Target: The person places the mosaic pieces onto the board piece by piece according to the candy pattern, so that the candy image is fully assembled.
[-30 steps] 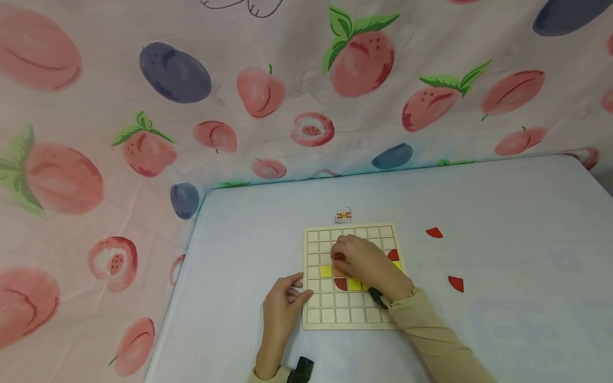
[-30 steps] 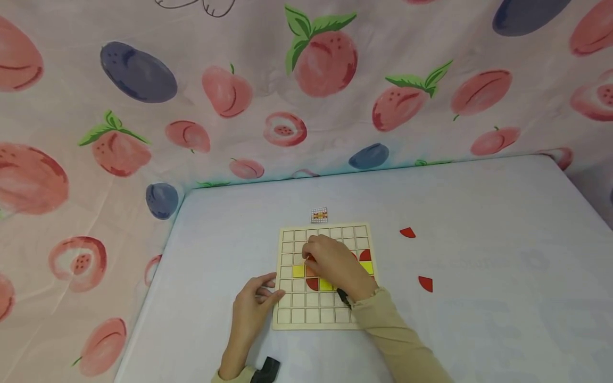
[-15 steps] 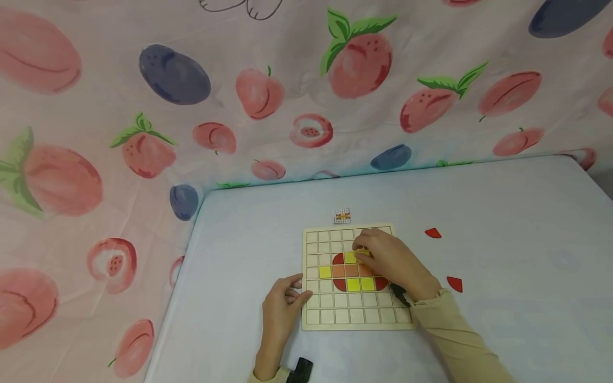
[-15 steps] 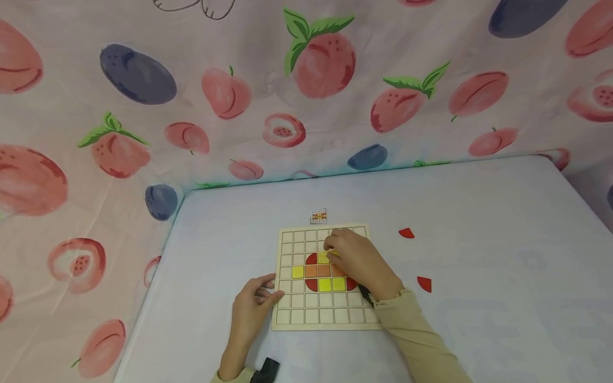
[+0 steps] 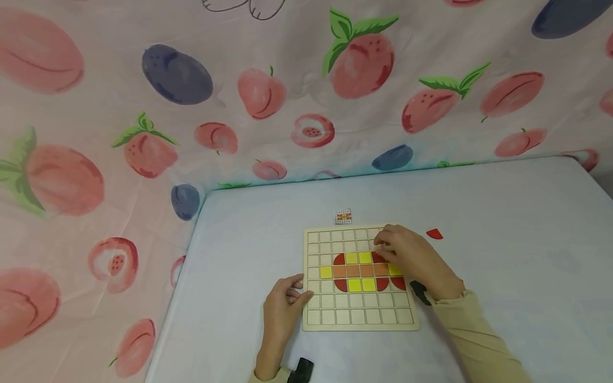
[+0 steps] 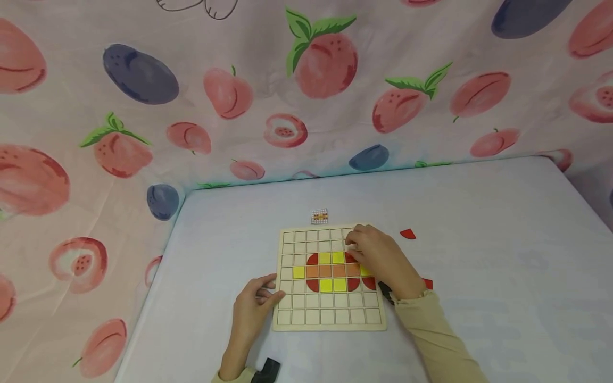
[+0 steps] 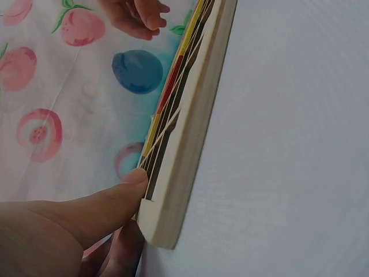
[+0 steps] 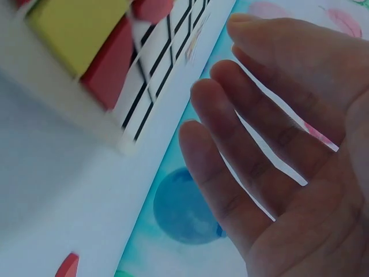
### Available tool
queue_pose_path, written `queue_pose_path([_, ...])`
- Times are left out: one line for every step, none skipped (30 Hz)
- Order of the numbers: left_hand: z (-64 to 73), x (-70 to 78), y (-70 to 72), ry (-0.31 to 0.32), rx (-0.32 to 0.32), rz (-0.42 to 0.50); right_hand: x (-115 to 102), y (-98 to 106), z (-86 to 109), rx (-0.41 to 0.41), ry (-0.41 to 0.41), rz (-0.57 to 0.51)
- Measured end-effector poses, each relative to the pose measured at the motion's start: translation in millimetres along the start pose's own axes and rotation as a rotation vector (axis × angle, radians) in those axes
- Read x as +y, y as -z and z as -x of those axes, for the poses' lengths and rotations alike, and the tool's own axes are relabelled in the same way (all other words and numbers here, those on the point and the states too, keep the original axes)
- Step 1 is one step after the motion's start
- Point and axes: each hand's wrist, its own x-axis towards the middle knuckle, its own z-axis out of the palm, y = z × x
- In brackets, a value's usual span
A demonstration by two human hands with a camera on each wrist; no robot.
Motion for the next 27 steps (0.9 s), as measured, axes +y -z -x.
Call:
queue_pose_path([0.0, -0.2, -0.1, 0.003, 0.001, 0.000, 2, 1, 0.8, -0.002, -0.006, -0.001])
queue_pose_path([0.0, -0.4, -0.2, 0.002, 0.001, -0.002, 4, 2, 1.5, -0.005, -0.013, 0.000])
queue_pose_path([0.0, -0.3, -0.3, 0.005, 0.001, -0.003, 6, 4, 1.8, -0.009, -0.018, 0.001])
queue_pose_path([0.1, -0.1, -0.2, 0.009, 0.001, -0.003, 8, 5, 2.3, -0.009, -0.019, 0.003])
queue_pose_path([0.1, -0.1, -0.2, 0.014, -0.002, -0.003, 10, 7, 2.7, -0.008, -0.017, 0.007])
queue_pose_path([0.1, 0.0, -0.1, 0.019, -0.004, -0.004, 11, 8, 3.4, -0.003, -0.018, 0.005])
queue_pose_path([0.1, 0.2, 0.0, 0.023, -0.007, -0.003, 13, 10, 4.4, 0.004, -0.017, 0.005])
queue_pose_path([0.0, 0.5, 0.2, 0.025, -0.009, -0.002, 15, 11, 5.6, 0.010, -0.016, 0.003])
queue_pose_path([-0.1, 0.7, 0.4, 0.033, -0.011, 0.001, 17, 13, 6.8, 0.019, -0.017, 0.005])
queue_pose_path([-0.2, 0.7, 0.5, 0.037, -0.012, 0.003, 19, 14, 8.0, 0.028, -0.017, 0.008])
queue_pose_path([-0.4, 0.6, 0.6, 0.041, -0.013, 0.003, 21, 15, 8.9, 0.033, -0.018, 0.010])
queue_pose_path([-0.4, 0.6, 0.8, 0.042, -0.013, 0.002, 23, 16, 9.9, 0.035, -0.022, 0.011])
queue_pose_path([-0.5, 0.6, 0.7, 0.043, -0.012, 0.003, 26, 17, 10.4, 0.035, -0.026, 0.017])
queue_pose_path([-0.4, 0.6, 0.7, 0.045, -0.013, 0.001, 28, 17, 10.8, 0.032, -0.033, 0.020])
queue_pose_path([-0.4, 0.5, 0.6, 0.047, -0.013, 0.000, 31, 18, 11.1, 0.029, -0.041, 0.026])
queue_pose_path([-0.3, 0.6, 0.6, 0.047, -0.013, -0.001, 34, 19, 11.3, 0.023, -0.048, 0.027])
queue_pose_path([-0.3, 0.5, 0.5, 0.047, -0.013, -0.003, 36, 19, 11.4, 0.018, -0.054, 0.029])
queue_pose_path([-0.3, 0.5, 0.4, 0.048, -0.012, -0.002, 38, 20, 11.8, 0.015, -0.060, 0.031])
queue_pose_path([-0.3, 0.6, 0.4, 0.049, -0.012, -0.002, 41, 20, 12.1, 0.014, -0.064, 0.034])
queue_pose_path([-0.3, 0.6, 0.3, 0.049, -0.012, -0.002, 43, 21, 12.7, 0.014, -0.070, 0.031])
queue_pose_path([-0.4, 0.6, 0.3, 0.049, -0.012, -0.002, 46, 22, 13.4, 0.014, -0.074, 0.033])
queue_pose_path([-0.4, 0.7, 0.2, 0.048, -0.012, -0.002, 48, 22, 14.3, 0.015, -0.079, 0.030])
queue_pose_path([-0.4, 0.8, 0.3, 0.048, -0.013, -0.003, 50, 23, 15.2, 0.019, -0.080, 0.034])
queue_pose_path([-0.5, 1.1, 0.3, 0.048, -0.013, -0.003, 52, 24, 16.0, 0.018, -0.085, 0.032])
queue_pose_path([-0.5, 1.3, 0.4, 0.047, -0.013, -0.004, 54, 25, 16.6, 0.018, -0.094, 0.027])
queue_pose_path([-0.5, 1.5, 0.4, 0.048, -0.014, -0.005, 56, 26, 17.0, 0.016, -0.102, 0.021])
queue_pose_path([-0.5, 1.7, 0.4, 0.049, -0.014, -0.005, 58, 26, 17.2, 0.015, -0.108, 0.019])
